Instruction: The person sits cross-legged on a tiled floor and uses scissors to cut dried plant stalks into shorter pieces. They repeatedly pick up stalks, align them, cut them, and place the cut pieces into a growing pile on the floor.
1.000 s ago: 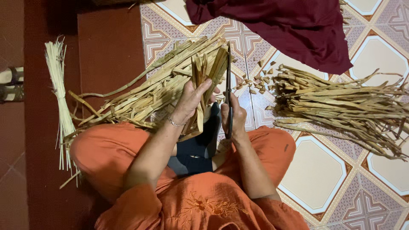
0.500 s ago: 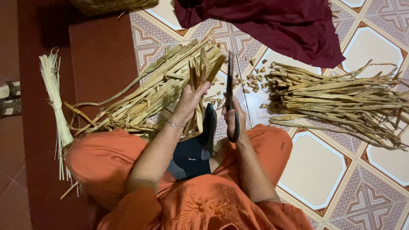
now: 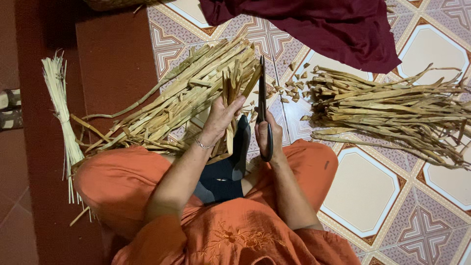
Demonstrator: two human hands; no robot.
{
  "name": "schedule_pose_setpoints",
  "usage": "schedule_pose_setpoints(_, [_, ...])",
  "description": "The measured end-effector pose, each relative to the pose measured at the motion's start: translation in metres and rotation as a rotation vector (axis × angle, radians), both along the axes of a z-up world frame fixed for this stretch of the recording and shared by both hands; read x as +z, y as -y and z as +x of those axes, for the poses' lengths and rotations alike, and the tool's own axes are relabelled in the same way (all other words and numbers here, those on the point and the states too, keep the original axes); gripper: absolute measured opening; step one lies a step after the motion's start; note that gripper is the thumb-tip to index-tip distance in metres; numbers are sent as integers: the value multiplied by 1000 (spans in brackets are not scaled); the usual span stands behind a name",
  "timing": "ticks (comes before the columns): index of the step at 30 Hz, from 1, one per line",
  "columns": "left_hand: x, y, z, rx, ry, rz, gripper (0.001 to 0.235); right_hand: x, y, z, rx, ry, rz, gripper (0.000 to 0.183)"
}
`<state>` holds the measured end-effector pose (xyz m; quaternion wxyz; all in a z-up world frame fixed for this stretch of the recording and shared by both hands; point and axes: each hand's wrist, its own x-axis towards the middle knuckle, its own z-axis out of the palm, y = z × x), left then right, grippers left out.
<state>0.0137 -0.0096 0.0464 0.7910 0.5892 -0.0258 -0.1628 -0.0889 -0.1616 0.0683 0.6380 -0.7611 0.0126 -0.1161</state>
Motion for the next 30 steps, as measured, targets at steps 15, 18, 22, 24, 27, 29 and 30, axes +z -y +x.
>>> schedule_pose_setpoints(15, [41, -50, 36, 193, 190, 288, 31, -29, 28, 9, -222, -41, 257, 55])
schedule_pose_setpoints(18, [13, -61, 59, 99, 99, 766, 16, -35, 25, 9, -257, -45, 257, 57])
schedule_pose_setpoints(22, [-38, -41, 93, 20, 87, 1051, 10, -36, 25, 12, -228, -27, 224, 57])
schedule_pose_setpoints(24, [-58, -28, 106, 141, 224, 1117, 14, -38, 25, 12, -217, -23, 193, 56])
schedule_pose_setpoints(27, [-73, -22, 113, 50, 139, 1332, 26, -44, 26, 12, -212, -49, 194, 54])
schedule_pose_setpoints(29, [-73, -18, 113, -24, 121, 1455, 30, -49, 26, 13, -209, -54, 195, 52])
schedule_pose_setpoints(30, [-71, -16, 113, -20, 182, 1489, 31, -50, 27, 13, -200, -69, 178, 51])
